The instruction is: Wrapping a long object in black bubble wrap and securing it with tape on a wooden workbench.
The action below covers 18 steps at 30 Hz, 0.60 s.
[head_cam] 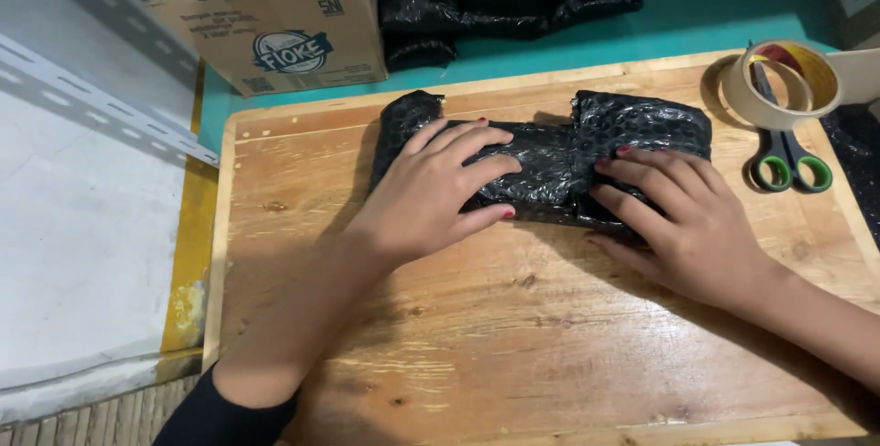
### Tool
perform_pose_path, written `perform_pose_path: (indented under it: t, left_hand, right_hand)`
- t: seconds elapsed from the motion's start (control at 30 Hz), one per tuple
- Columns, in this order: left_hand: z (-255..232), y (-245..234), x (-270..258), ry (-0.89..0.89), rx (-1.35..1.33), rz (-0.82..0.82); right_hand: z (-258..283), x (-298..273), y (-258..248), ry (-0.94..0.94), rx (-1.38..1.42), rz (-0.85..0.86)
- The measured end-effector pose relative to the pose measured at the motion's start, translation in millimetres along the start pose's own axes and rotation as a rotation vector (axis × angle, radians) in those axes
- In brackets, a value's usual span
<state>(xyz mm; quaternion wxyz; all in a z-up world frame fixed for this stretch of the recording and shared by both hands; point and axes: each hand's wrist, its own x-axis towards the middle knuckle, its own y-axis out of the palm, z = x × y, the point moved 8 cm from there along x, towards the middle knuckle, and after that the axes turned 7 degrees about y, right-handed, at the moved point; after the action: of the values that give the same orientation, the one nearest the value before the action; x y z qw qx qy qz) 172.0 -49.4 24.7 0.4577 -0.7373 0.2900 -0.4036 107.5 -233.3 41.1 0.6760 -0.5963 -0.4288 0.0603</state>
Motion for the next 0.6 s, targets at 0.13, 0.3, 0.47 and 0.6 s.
perform_pose_path:
  t: [0.13, 0.3, 0.47, 0.6]
  left_hand:
    - [5.1, -0.4, -0.1, -0.012, -0.042, -0.033]
    - [13.0, 1.9, 3.1, -0.081, -0.149, -0.007]
    - [18.9, -1.0, 7.2, -0.134, -0.223, 0.015]
    - [21.1, -1.0, 10.1, -0.18, -0.241, 0.031]
  right_hand:
    - [2.2, -1.2, 3.0, -0.007, -0.042, -0.059]
    - [10.3, -4.5, 0.5, -0.086, -0.122, -0.15]
    - [8.5, -6.5, 2.9, -0.09, -0.143, -0.135]
    - [8.9, -6.5, 3.5, -0.081, -0.144, -0.136]
